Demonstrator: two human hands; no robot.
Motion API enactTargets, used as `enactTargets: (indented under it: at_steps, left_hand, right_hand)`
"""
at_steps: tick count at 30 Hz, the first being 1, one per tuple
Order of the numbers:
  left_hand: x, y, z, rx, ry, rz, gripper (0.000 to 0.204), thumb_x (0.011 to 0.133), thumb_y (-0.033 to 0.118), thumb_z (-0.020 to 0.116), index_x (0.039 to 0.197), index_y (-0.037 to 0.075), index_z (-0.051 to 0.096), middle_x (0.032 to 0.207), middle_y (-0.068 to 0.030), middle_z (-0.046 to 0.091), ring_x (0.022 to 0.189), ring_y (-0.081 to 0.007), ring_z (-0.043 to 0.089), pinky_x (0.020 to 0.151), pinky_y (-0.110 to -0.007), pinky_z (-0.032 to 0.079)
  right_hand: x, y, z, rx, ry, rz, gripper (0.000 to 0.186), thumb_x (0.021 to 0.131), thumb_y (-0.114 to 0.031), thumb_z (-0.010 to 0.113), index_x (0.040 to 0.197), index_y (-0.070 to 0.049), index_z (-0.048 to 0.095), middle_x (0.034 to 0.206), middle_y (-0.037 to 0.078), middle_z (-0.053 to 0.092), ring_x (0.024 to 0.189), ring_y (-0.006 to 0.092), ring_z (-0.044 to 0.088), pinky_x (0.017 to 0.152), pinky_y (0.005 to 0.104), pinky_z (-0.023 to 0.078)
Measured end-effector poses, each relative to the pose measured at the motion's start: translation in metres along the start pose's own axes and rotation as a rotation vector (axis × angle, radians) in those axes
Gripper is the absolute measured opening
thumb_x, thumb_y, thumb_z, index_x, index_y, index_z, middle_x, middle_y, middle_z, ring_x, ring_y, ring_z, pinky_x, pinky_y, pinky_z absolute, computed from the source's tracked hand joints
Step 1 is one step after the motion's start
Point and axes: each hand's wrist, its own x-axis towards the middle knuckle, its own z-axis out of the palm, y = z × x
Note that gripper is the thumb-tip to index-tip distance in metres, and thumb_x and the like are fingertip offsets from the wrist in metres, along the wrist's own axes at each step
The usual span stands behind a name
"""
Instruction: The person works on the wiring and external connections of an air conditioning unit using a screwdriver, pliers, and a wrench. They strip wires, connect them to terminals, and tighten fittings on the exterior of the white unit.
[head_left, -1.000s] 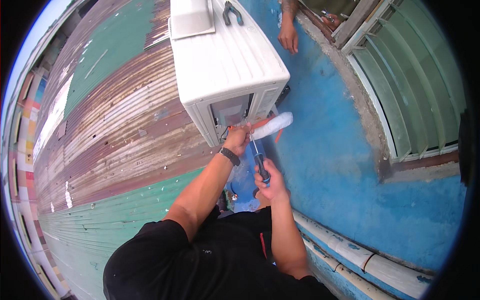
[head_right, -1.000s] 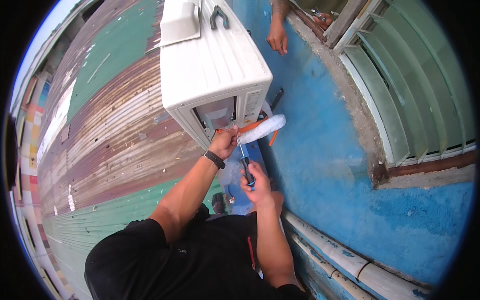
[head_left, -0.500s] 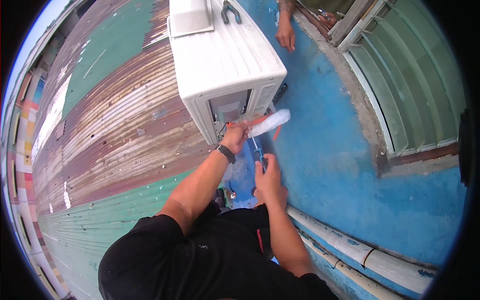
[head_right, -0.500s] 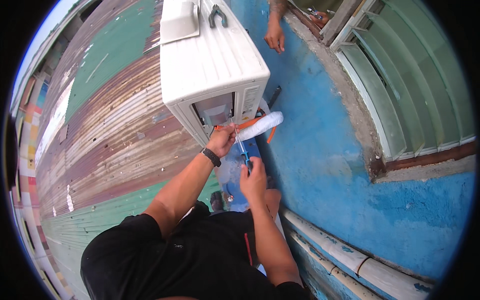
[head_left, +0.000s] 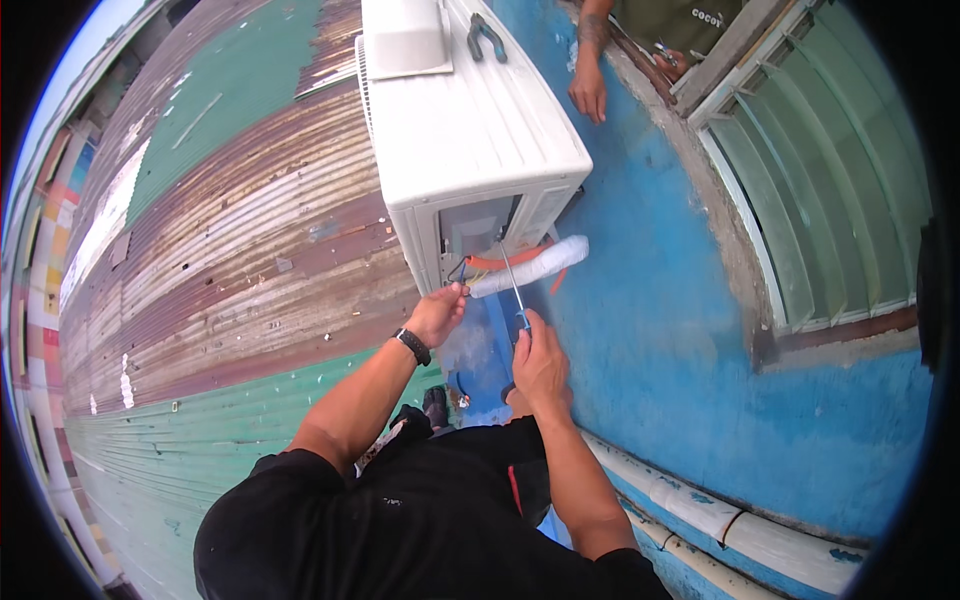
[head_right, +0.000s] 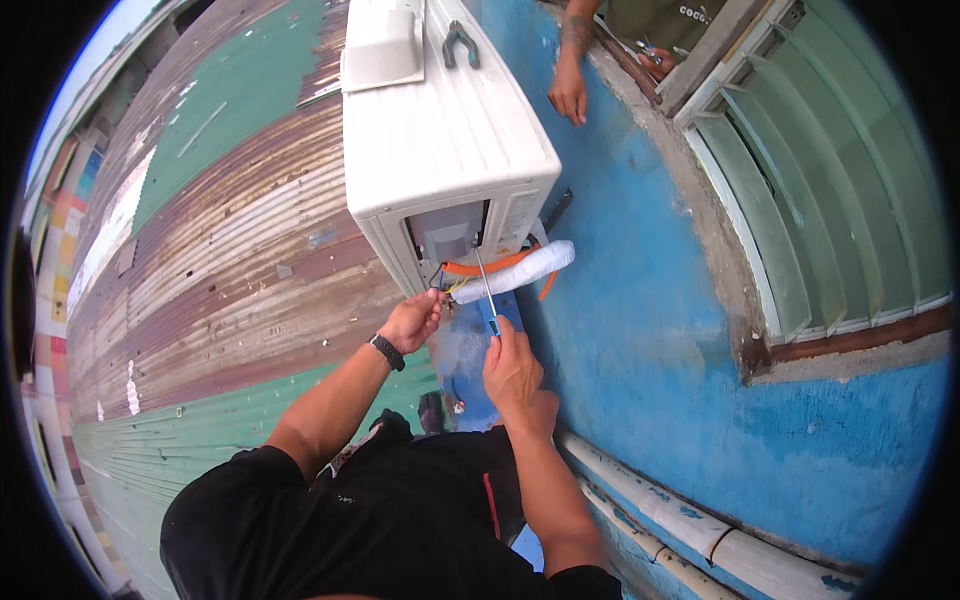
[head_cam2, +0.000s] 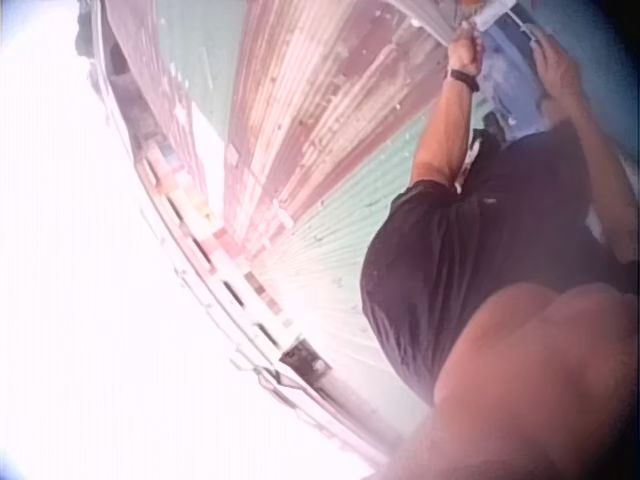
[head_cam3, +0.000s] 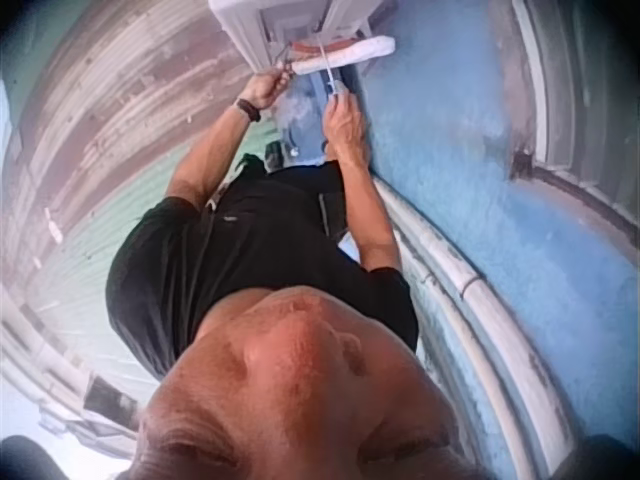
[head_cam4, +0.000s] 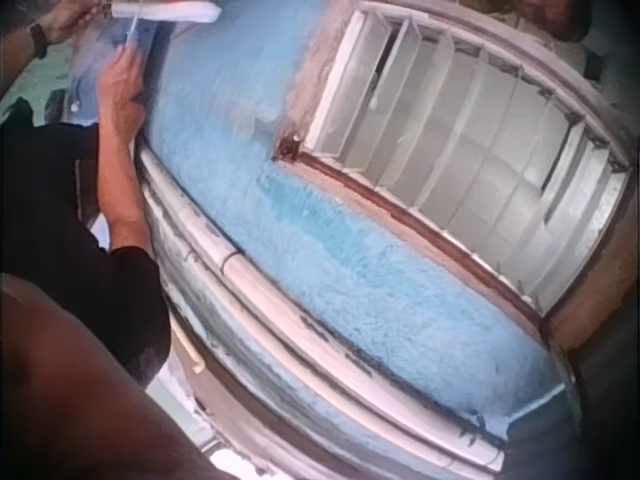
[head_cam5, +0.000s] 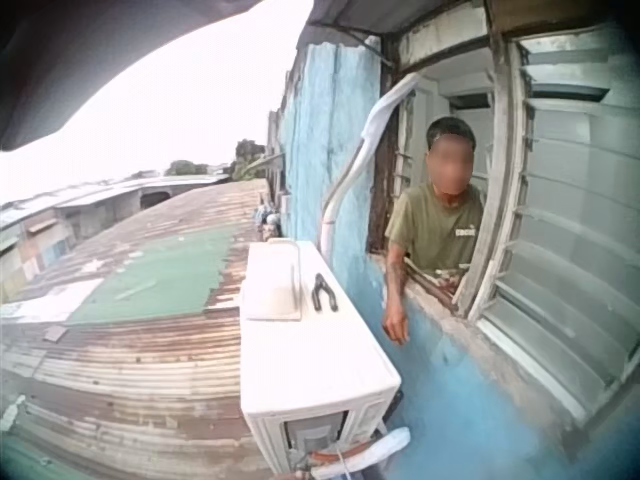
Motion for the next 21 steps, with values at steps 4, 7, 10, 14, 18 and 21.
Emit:
enactTargets:
  at_steps: [4, 7, 10, 14, 18, 21]
  left_hand:
    - [-0.010, -0.002, 0.002, -0.030, 0.029, 0.019, 0.024, 0.109, 0.022, 0.049, 0.113, 0.005, 0.064, 0.094, -0.0020, 0.064, 0.083, -0.0119, 0.060, 0.077, -0.025, 0.053]
    - [-0.009, -0.001, 0.011, -0.055, -0.014, 0.036, 0.019, 0.106, 0.017, 0.053, 0.115, 0.004, 0.063, 0.102, -0.0051, 0.067, 0.091, -0.0143, 0.064, 0.086, -0.028, 0.055]
    - [-0.009, -0.001, 0.012, -0.141, 0.036, 0.094, 0.017, 0.104, 0.014, 0.057, 0.117, 0.003, 0.062, 0.105, -0.0075, 0.070, 0.091, -0.0153, 0.069, 0.080, -0.025, 0.059]
    - [-0.003, 0.008, 0.003, -0.209, -0.018, 0.084, 0.018, 0.103, 0.012, 0.059, 0.118, 0.004, 0.061, 0.107, -0.0081, 0.071, 0.092, -0.0153, 0.069, 0.081, -0.025, 0.059]
    - [0.002, 0.007, 0.003, -0.158, -0.068, 0.092, 0.017, 0.102, 0.012, 0.060, 0.117, 0.004, 0.063, 0.106, -0.0067, 0.070, 0.091, -0.0140, 0.069, 0.081, -0.024, 0.059]
    - [0.009, 0.008, 0.009, -0.207, 0.014, 0.093, 0.016, 0.102, 0.011, 0.060, 0.117, 0.005, 0.064, 0.105, -0.0052, 0.070, 0.090, -0.0130, 0.068, 0.080, -0.022, 0.059]
  right_hand:
    - [0.000, -0.007, -0.006, 0.488, -0.200, 0.278, 0.019, 0.101, -0.024, 0.060, 0.116, -0.013, 0.059, 0.089, 0.008, 0.061, 0.060, 0.0155, 0.055, 0.045, 0.0283, 0.039]
    - [-0.002, 0.005, 0.009, 0.187, 0.000, 0.085, 0.018, 0.099, -0.020, 0.064, 0.114, -0.014, 0.059, 0.087, 0.011, 0.060, 0.063, 0.0149, 0.055, 0.044, 0.0272, 0.037]
    - [-0.005, 0.012, 0.016, -0.089, 0.116, -0.087, 0.018, 0.099, -0.021, 0.063, 0.114, -0.013, 0.057, 0.088, 0.010, 0.061, 0.065, 0.0169, 0.056, 0.045, 0.0293, 0.039]
    - [-0.001, -0.002, 0.004, 0.326, -0.006, 0.178, 0.020, 0.101, -0.026, 0.060, 0.114, -0.011, 0.055, 0.087, 0.011, 0.059, 0.064, 0.0148, 0.054, 0.042, 0.0259, 0.038]
    - [0.000, -0.001, 0.004, 0.405, -0.055, 0.224, 0.021, 0.101, -0.026, 0.059, 0.114, -0.010, 0.054, 0.089, 0.011, 0.059, 0.064, 0.0146, 0.053, 0.040, 0.0245, 0.036]
    - [-0.002, 0.005, 0.012, 0.104, 0.040, -0.013, 0.018, 0.098, -0.019, 0.064, 0.112, -0.008, 0.059, 0.089, 0.012, 0.063, 0.063, 0.0169, 0.054, 0.043, 0.0263, 0.039]
